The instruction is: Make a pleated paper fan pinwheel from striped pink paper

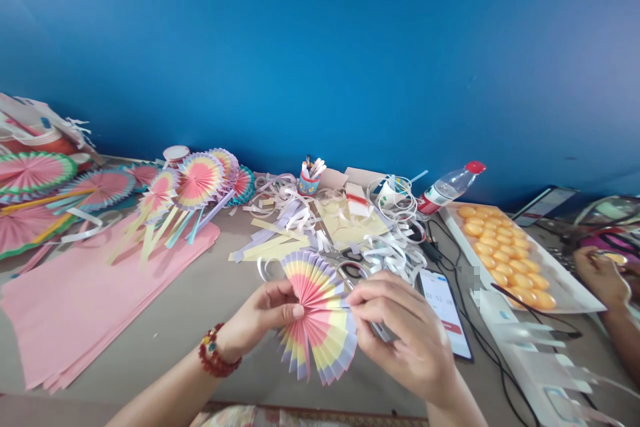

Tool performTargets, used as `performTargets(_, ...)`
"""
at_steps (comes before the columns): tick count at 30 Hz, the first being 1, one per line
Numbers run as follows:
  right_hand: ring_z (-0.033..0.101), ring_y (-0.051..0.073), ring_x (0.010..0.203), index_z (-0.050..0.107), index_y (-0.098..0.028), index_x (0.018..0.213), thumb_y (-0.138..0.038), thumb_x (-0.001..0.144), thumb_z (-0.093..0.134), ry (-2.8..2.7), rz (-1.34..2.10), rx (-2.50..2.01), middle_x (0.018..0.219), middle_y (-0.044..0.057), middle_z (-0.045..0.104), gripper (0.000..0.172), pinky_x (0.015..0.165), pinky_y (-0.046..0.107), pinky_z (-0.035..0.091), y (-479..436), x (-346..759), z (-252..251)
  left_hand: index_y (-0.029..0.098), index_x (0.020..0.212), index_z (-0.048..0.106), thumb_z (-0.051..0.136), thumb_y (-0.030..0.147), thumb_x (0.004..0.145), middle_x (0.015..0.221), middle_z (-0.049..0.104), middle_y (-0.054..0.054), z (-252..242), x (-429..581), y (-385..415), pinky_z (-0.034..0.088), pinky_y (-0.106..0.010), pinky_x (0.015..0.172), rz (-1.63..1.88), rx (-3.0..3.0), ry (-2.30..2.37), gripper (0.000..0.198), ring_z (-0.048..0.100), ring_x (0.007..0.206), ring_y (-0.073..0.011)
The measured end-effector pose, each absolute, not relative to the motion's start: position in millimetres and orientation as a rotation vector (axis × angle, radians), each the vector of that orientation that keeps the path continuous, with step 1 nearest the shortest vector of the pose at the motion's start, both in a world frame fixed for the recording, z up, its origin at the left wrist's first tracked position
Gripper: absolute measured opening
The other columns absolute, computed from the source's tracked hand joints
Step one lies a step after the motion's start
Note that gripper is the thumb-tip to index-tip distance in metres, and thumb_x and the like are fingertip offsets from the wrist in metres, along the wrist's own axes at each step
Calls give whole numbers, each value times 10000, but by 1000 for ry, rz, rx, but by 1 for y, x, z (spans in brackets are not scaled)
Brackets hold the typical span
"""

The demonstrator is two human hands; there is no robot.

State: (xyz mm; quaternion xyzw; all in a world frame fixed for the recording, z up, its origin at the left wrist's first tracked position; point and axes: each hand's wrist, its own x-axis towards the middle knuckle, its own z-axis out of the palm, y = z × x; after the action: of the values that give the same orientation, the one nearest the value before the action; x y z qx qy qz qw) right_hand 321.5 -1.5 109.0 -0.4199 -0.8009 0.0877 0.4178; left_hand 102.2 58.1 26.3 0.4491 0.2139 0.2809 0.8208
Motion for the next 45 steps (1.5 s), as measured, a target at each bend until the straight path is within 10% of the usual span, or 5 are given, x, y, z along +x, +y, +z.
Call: performTargets(45,670,193,912,673,-238,1046,-149,878,542,-2080,428,-1339,1025,63,686,231,770,283,547,-6,331,115,140,1055,741,740,387,800,961,732,-103,26,104,56,496,-288,797,559,964,462,356,664,851,-217)
